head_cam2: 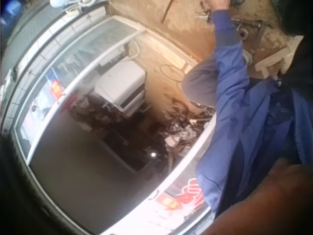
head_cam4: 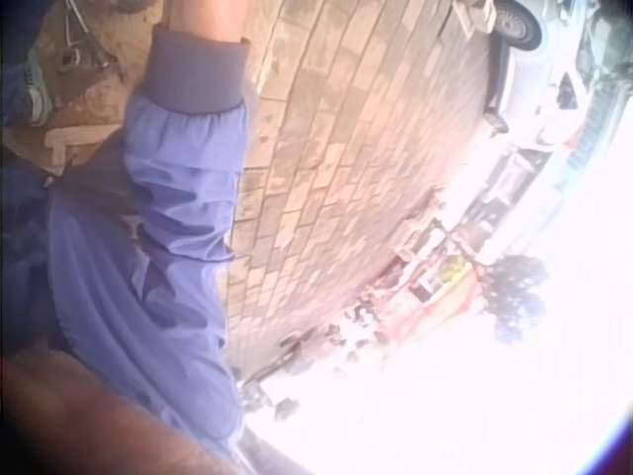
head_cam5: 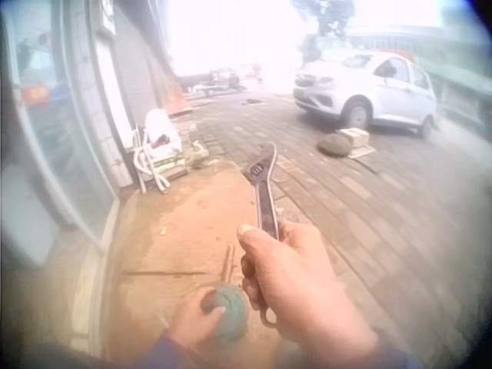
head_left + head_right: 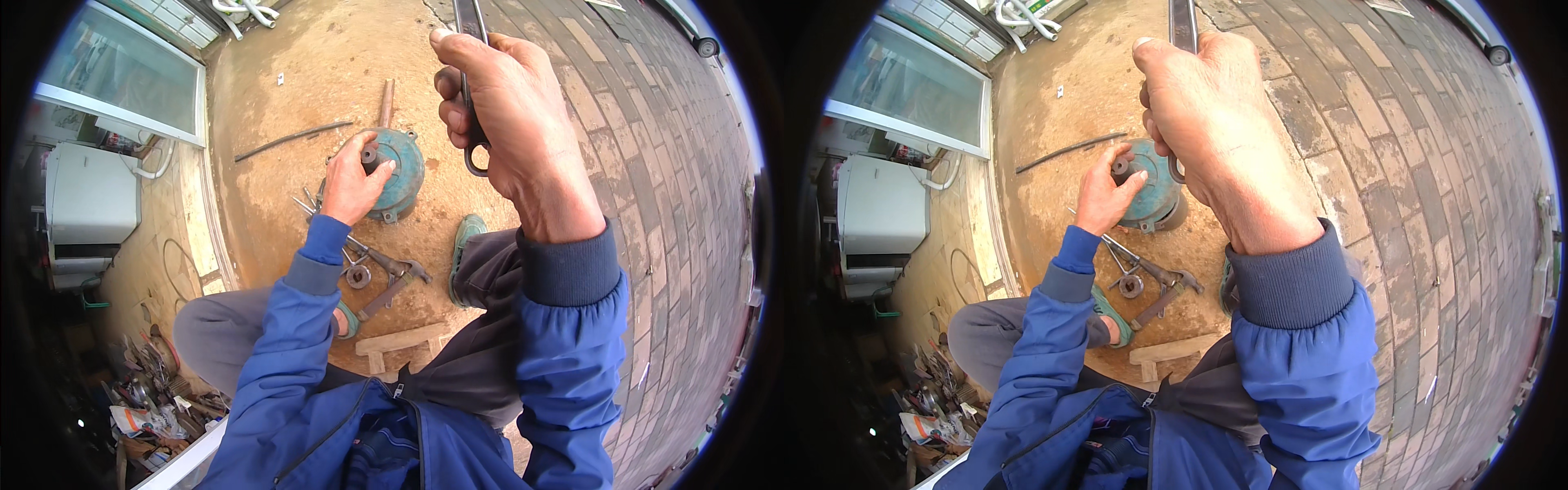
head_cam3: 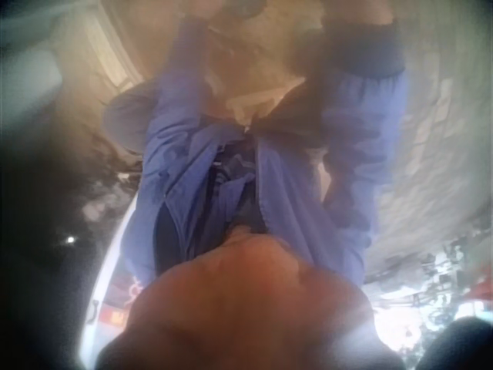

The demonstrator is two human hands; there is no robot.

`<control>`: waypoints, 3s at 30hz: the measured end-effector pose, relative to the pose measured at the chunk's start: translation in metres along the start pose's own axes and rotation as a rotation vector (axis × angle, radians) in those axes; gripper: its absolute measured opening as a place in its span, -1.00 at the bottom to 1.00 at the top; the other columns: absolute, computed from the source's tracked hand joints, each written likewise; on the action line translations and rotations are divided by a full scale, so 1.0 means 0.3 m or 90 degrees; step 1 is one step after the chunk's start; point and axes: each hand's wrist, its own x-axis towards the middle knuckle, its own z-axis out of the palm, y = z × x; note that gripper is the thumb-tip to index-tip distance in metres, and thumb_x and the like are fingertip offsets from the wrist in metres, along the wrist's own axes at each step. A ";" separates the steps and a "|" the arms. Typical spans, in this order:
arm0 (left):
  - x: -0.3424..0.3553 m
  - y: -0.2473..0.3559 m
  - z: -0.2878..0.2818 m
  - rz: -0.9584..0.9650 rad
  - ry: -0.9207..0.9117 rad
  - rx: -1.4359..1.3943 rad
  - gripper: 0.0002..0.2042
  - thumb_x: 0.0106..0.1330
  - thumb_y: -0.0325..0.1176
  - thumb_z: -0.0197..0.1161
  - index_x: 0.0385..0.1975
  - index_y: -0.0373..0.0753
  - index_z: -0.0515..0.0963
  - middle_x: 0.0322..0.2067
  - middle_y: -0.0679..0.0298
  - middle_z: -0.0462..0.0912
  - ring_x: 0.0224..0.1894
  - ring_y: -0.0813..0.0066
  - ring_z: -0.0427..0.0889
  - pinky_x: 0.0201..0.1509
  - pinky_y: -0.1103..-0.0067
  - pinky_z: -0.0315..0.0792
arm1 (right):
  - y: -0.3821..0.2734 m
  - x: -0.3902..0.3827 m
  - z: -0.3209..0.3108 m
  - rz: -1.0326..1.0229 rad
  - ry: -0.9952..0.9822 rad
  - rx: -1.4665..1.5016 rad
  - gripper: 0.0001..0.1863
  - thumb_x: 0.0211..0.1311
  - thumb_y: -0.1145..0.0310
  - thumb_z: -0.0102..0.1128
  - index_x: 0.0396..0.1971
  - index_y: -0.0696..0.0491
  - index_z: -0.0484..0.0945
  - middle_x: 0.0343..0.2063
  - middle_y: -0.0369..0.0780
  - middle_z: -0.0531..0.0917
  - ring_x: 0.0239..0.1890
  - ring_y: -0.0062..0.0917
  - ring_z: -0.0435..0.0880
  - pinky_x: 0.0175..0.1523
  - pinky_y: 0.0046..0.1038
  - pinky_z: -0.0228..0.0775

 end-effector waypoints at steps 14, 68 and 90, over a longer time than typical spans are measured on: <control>0.021 0.033 -0.294 -0.102 -0.111 -0.143 -0.78 0.40 -0.46 0.24 -0.02 -0.36 0.58 -0.49 0.41 0.62 -0.51 0.72 0.49 -0.45 0.68 0.39 | 0.005 0.000 -0.028 0.000 -0.007 -0.028 -0.76 0.35 0.26 0.20 -0.35 0.14 0.46 -0.55 -0.32 0.49 -0.65 -0.73 0.41 -0.59 -0.61 0.23; -0.176 0.057 -0.837 -0.231 0.182 -0.786 -0.87 0.46 -0.32 0.22 -0.28 -0.23 0.51 -0.45 0.42 0.51 -0.55 0.75 0.36 -0.49 0.69 0.31 | 0.526 0.294 0.303 -0.006 -0.348 -1.007 -0.40 0.06 -0.05 0.32 -0.48 0.35 0.63 -0.57 0.13 0.64 -0.42 -0.12 0.73 -0.27 -0.17 0.50; -0.186 0.000 -0.875 -0.273 0.206 -0.704 -0.84 0.41 -0.30 0.27 -0.34 -0.21 0.48 -0.46 0.40 0.48 -0.53 0.70 0.37 -0.50 0.69 0.31 | 0.458 0.248 0.402 -0.036 -0.415 -1.089 -0.45 0.09 -0.01 0.28 -0.51 0.32 0.68 -0.55 0.21 0.63 -0.40 0.04 0.71 -0.22 -0.12 0.56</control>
